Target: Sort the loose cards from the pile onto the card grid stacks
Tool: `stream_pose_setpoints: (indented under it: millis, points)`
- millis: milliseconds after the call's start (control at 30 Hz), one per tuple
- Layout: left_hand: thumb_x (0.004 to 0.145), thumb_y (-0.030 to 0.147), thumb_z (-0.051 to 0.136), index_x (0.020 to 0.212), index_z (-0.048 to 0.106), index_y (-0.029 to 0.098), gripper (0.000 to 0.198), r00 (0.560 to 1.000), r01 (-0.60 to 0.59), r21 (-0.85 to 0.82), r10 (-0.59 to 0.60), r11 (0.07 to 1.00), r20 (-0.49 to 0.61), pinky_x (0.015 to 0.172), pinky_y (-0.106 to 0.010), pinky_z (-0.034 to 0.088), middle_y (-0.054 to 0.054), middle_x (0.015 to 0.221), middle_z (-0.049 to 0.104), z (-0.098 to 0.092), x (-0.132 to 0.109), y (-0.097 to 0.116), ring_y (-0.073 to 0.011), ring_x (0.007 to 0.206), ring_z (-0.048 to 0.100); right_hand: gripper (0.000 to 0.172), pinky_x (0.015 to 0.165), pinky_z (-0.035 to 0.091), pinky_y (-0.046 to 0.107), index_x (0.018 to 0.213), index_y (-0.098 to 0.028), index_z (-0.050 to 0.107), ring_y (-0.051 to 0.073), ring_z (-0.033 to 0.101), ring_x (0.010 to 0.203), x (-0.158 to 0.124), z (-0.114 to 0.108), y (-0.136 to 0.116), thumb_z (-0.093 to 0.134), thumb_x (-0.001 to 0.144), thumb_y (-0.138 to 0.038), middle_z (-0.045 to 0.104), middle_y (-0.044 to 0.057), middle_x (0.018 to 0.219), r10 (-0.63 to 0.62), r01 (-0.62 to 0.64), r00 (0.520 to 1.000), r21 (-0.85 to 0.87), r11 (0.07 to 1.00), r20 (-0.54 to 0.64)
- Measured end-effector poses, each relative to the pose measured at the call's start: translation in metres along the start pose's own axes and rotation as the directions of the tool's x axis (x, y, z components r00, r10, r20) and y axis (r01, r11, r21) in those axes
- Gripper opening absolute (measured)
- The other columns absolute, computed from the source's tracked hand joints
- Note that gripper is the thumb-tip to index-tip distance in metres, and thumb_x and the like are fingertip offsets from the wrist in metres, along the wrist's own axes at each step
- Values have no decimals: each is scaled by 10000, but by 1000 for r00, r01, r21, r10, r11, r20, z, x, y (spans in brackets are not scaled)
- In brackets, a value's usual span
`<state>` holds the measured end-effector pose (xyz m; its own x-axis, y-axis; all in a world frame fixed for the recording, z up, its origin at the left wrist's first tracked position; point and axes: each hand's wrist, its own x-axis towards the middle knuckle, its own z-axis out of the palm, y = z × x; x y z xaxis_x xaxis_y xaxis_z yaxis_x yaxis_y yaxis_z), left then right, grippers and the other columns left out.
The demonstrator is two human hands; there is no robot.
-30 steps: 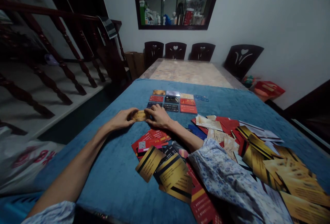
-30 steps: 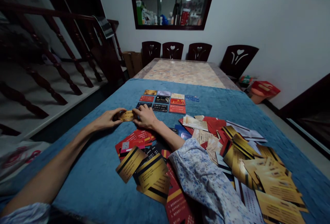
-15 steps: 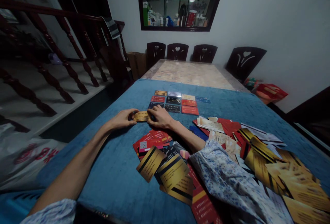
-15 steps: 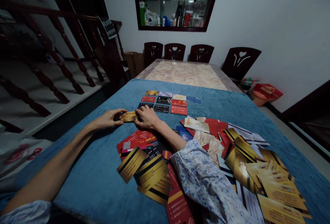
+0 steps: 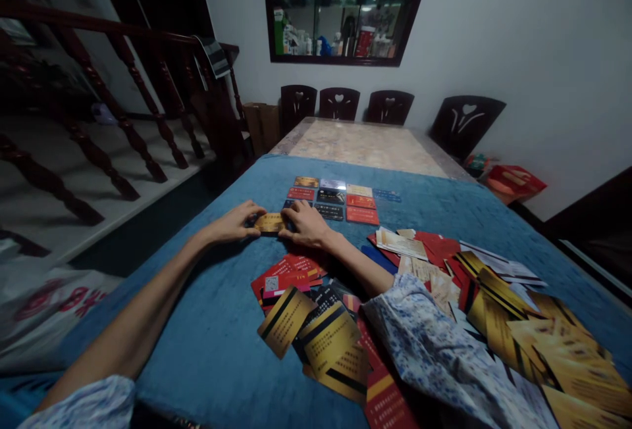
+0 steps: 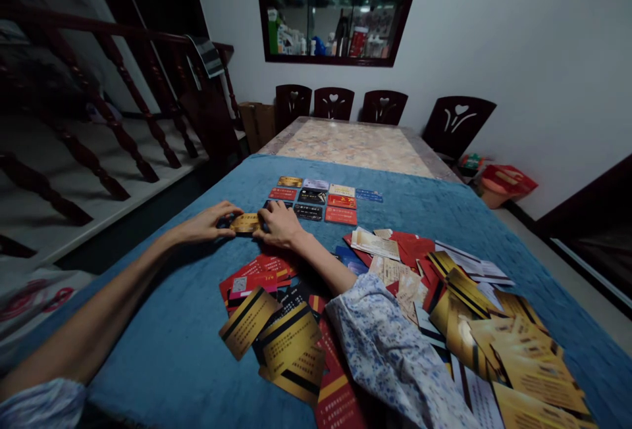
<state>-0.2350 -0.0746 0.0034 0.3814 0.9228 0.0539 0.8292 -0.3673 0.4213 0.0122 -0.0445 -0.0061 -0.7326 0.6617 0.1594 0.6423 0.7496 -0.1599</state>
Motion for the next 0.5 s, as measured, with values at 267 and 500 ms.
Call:
stream_pose_setpoints:
  millis: [267,500]
  points:
    - [783,330,611,1261,619,159,508,998,-64,118,63,991,14,1047,-415,427,-113,1207,567,-14,24,9,-294,1142,553,459,902,460,435,1248,-175,648,332,460,1227,12,-21,9,632,906,-480,565,176,1288,33,-33,999,-90,995,-7]
    - [788,295,596,1275,620,157,507,998,-53,211,57,976,-14,1051,-450,423,-129,1220,549,-15,60,13,-319,1176,529,471,903,460,439,1283,-174,643,345,463,1233,27,-36,37,657,895,-441,583,177,1286,50,-49,999,-130,990,1]
